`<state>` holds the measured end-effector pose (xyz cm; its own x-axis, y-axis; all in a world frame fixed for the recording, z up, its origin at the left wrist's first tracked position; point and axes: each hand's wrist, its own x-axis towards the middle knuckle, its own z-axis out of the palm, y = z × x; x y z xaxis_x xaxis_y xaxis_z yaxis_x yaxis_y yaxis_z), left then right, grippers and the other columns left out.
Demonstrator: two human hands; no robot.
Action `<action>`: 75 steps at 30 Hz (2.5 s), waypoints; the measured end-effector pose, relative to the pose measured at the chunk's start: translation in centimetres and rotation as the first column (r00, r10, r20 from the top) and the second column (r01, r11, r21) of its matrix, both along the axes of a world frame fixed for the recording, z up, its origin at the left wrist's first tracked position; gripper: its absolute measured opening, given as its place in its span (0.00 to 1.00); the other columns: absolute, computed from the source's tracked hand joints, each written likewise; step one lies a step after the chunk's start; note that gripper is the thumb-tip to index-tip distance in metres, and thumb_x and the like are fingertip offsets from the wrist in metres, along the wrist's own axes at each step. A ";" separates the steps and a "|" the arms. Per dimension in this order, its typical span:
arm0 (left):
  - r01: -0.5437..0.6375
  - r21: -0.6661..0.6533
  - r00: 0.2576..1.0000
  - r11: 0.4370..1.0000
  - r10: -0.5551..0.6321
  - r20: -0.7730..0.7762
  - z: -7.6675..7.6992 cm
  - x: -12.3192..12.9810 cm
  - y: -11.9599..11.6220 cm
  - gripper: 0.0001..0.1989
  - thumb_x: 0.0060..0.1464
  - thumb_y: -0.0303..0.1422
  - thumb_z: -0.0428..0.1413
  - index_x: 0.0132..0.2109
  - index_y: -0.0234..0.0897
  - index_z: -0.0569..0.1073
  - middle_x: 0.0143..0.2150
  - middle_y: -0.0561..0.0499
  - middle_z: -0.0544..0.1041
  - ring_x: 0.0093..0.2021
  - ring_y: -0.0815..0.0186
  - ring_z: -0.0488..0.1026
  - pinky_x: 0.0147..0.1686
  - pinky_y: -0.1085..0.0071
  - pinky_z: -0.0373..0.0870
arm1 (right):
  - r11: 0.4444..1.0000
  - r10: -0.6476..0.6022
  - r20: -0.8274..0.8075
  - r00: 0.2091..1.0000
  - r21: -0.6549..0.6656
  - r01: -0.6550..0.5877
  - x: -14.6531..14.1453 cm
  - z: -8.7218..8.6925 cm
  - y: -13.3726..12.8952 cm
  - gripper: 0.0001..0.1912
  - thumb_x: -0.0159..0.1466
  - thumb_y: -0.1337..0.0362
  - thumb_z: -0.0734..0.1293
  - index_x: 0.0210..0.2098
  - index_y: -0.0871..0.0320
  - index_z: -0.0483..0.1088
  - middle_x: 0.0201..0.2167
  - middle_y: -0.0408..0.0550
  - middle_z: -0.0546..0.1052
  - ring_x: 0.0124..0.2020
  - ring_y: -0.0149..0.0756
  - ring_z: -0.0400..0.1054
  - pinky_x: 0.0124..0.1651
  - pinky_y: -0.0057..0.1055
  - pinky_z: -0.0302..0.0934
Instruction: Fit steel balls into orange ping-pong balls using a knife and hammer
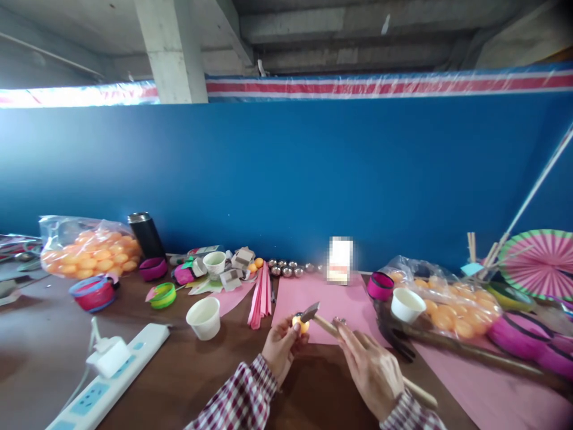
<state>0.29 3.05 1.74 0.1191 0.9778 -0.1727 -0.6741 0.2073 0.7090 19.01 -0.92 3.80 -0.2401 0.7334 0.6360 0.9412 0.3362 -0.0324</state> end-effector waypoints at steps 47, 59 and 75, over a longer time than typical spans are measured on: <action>0.082 0.014 0.977 0.997 -0.083 0.198 0.4 -0.8 -0.6 0.07 0.44 0.27 0.57 0.34 0.31 0.71 0.33 0.46 0.74 0.32 0.69 0.72 0.39 0.71 0.68 | 0.999 -0.028 -0.021 0.999 0.029 0.028 -0.5 0.5 -0.7 0.18 0.62 0.60 0.54 0.51 0.53 0.60 0.31 0.46 0.73 0.28 0.29 0.67 0.28 0.21 0.56; 0.050 0.021 0.986 0.999 -0.053 0.158 0.6 -0.8 -0.5 0.09 0.43 0.25 0.58 0.36 0.30 0.71 0.32 0.47 0.74 0.30 0.70 0.72 0.37 0.73 0.70 | 0.999 -0.024 -0.066 0.998 0.040 0.026 -0.7 0.7 -0.8 0.19 0.63 0.61 0.54 0.52 0.54 0.59 0.31 0.46 0.73 0.29 0.28 0.66 0.31 0.22 0.57; 0.064 0.016 0.985 0.998 -0.066 0.158 0.4 -0.9 -0.5 0.15 0.46 0.26 0.56 0.44 0.34 0.67 0.36 0.45 0.74 0.35 0.67 0.73 0.39 0.71 0.70 | 0.999 -0.040 -0.035 0.999 -0.016 0.040 -0.7 0.3 -0.8 0.19 0.62 0.60 0.54 0.52 0.51 0.58 0.32 0.44 0.73 0.28 0.29 0.66 0.28 0.23 0.57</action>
